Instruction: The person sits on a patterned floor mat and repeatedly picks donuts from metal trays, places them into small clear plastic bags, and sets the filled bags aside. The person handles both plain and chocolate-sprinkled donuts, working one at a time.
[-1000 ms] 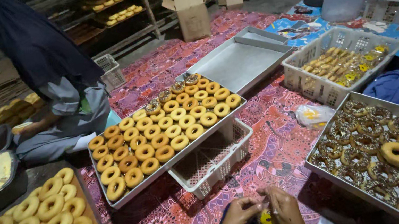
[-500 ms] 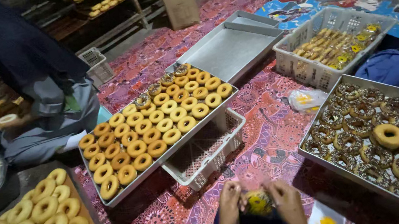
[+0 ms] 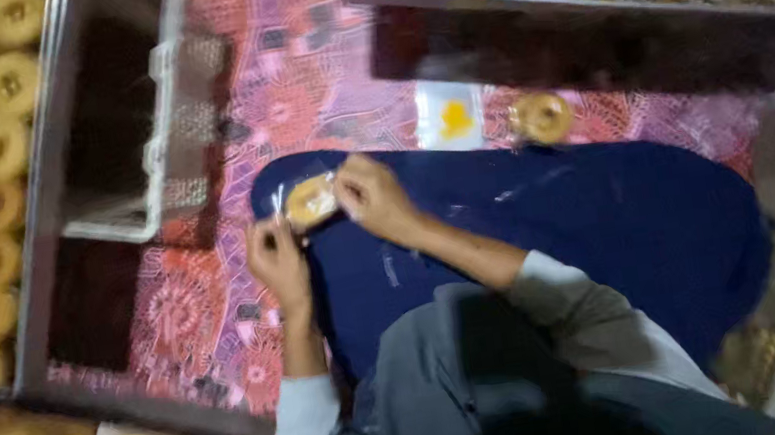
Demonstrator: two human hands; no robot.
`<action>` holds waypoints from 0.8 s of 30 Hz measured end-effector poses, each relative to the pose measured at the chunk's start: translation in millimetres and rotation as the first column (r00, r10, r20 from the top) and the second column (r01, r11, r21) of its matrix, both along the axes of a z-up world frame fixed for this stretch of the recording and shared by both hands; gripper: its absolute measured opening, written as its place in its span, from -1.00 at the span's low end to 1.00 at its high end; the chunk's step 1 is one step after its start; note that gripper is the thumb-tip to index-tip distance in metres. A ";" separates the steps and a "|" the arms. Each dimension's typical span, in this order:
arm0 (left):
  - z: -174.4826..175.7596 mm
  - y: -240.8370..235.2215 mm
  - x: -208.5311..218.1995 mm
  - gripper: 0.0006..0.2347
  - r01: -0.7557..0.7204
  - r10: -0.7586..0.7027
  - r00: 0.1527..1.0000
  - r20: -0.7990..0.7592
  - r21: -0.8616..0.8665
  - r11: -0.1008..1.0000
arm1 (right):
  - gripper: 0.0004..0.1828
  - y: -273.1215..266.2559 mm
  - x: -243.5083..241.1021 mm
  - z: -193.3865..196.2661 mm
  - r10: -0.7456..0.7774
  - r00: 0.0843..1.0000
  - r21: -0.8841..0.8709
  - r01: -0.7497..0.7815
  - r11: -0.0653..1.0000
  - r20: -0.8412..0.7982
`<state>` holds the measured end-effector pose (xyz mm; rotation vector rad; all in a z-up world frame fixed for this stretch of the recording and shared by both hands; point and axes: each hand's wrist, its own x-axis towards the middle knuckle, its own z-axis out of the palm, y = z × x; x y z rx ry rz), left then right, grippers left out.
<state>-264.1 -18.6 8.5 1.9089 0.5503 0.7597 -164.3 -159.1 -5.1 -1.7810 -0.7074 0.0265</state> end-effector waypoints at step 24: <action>-218.8 -294.2 165.0 -0.70 0.432 -0.509 0.838 -0.196 -0.331 0.839 | -0.43 -288.2 111.9 -167.5 -0.528 0.842 -0.342 0.466 0.816 -0.112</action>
